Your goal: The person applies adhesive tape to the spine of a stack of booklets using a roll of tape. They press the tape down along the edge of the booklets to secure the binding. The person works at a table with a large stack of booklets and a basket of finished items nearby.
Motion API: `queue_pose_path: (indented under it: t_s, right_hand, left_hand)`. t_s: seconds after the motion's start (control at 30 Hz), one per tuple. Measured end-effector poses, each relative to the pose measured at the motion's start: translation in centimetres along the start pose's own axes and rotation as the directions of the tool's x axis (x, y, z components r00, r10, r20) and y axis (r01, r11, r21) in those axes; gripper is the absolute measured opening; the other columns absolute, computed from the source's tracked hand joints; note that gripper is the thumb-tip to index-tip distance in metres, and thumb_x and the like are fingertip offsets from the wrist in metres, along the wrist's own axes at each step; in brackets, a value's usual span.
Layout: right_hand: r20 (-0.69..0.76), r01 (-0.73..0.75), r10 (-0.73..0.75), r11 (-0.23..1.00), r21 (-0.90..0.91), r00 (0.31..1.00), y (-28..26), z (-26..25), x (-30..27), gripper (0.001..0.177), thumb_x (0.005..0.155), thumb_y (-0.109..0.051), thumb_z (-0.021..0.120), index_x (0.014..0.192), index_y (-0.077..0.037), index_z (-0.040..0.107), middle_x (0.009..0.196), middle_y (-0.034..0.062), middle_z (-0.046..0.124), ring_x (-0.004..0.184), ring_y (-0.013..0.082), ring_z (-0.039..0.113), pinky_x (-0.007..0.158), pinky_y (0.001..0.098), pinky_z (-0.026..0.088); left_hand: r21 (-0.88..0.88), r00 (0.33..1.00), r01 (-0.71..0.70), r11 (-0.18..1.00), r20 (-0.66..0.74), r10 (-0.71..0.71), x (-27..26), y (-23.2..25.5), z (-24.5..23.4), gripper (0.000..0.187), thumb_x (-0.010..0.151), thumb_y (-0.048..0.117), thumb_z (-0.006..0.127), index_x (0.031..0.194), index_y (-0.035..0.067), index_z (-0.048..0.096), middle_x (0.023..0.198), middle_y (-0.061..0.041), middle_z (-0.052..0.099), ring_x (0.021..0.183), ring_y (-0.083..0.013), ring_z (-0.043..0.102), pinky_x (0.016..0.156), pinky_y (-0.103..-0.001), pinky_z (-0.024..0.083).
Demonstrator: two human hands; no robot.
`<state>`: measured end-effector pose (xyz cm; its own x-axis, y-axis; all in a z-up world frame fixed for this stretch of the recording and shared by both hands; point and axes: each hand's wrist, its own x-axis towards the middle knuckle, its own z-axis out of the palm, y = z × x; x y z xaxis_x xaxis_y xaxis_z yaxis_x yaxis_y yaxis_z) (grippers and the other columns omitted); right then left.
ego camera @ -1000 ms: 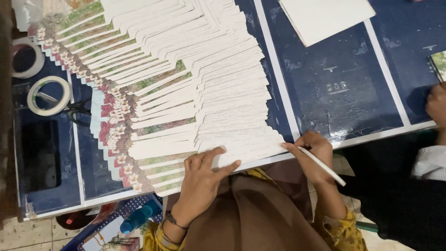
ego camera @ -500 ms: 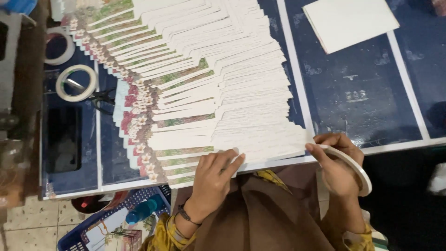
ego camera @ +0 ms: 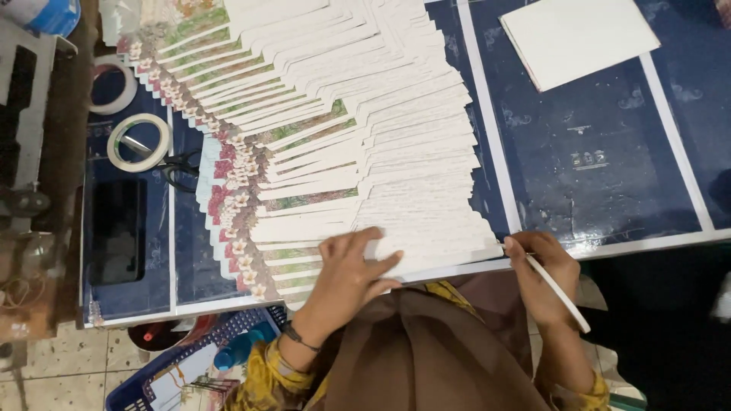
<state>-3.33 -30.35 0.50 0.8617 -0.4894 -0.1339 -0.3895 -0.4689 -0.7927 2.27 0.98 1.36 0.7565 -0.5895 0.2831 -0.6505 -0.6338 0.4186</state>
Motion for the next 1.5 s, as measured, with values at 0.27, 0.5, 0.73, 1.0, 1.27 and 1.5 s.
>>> queue_pose_path:
  t_s: [0.27,0.5,0.73,1.0,1.27,1.5]
  right_hand:
    - [-0.04,0.317,-0.317,0.948,-0.024,0.947,-1.3,0.2,-1.0,0.027,0.108,-0.019,0.063,0.112,0.003,0.079,0.13,0.023,0.069,0.091,0.0434,0.073,0.077,0.0497,0.059]
    - [-0.139,0.341,-0.357,0.932,-0.126,0.924,3.7,1.1,0.3,0.031,0.105,-0.028,0.072,0.118,0.0,0.074,0.115,0.0186,0.068,0.09,0.044,0.072,0.071,0.0465,0.059]
    - [-0.322,0.355,-0.356,0.933,-0.063,0.877,8.9,3.7,-0.9,0.037,0.116,-0.029,0.055,0.088,-0.009,0.068,0.074,0.0024,0.062,0.068,0.0236,0.065,0.066,0.0305,0.051]
    - [0.048,0.303,-0.318,0.933,0.195,0.947,-1.5,-0.3,-1.2,0.032,0.103,-0.019,0.072,0.074,-0.005,0.071,0.072,0.0094,0.065,0.071,0.0216,0.065,0.073,0.0315,0.048]
    - [0.444,0.437,-0.431,0.894,0.095,0.786,-5.6,5.8,-2.0,0.039,0.102,-0.027,0.065,0.072,-0.007,0.078,0.1,0.0053,0.057,0.101,0.0286,0.06,0.097,0.0418,0.039]
    - [0.436,0.468,-0.41,0.884,-0.027,0.801,-4.8,8.6,-2.0,0.046,0.104,-0.033,0.064,0.064,-0.011,0.07,0.094,0.0007,0.053,0.097,0.0233,0.054,0.091,0.04,0.029]
  left_hand:
    - [-0.125,0.983,-0.057,0.99,0.167,0.078,7.2,6.6,4.6,0.024,0.098,0.022,0.069,0.121,0.02,0.078,0.148,-0.018,0.055,0.128,-0.0466,0.052,0.095,-0.063,0.031]
    - [-0.318,0.964,0.251,0.914,0.171,-0.205,10.9,7.5,9.2,0.013,0.083,0.022,0.079,0.078,0.019,0.067,0.114,0.0,0.054,0.111,-0.0263,0.044,0.089,-0.044,0.025]
    - [-0.239,0.941,0.329,0.914,0.158,-0.298,11.3,8.4,9.3,0.012,0.083,0.024,0.073,0.076,0.017,0.066,0.111,0.001,0.054,0.107,-0.0256,0.046,0.086,-0.044,0.027]
    - [-0.642,0.969,0.239,0.729,0.107,-0.224,9.3,5.8,7.6,0.006,0.094,0.017,0.07,0.096,0.022,0.067,0.106,0.006,0.07,0.108,-0.0236,0.063,0.096,-0.046,0.031]
    - [-0.397,0.929,0.37,0.84,0.191,-0.318,1.4,-0.7,-1.9,0.004,0.095,0.013,0.068,0.098,0.014,0.069,0.104,-0.006,0.072,0.099,-0.0315,0.063,0.09,-0.041,0.04]
    - [-0.384,0.937,0.346,0.856,0.187,-0.295,0.8,0.2,-1.1,0.009,0.093,0.023,0.073,0.093,0.016,0.07,0.12,-0.001,0.061,0.108,-0.0278,0.05,0.093,-0.042,0.032]
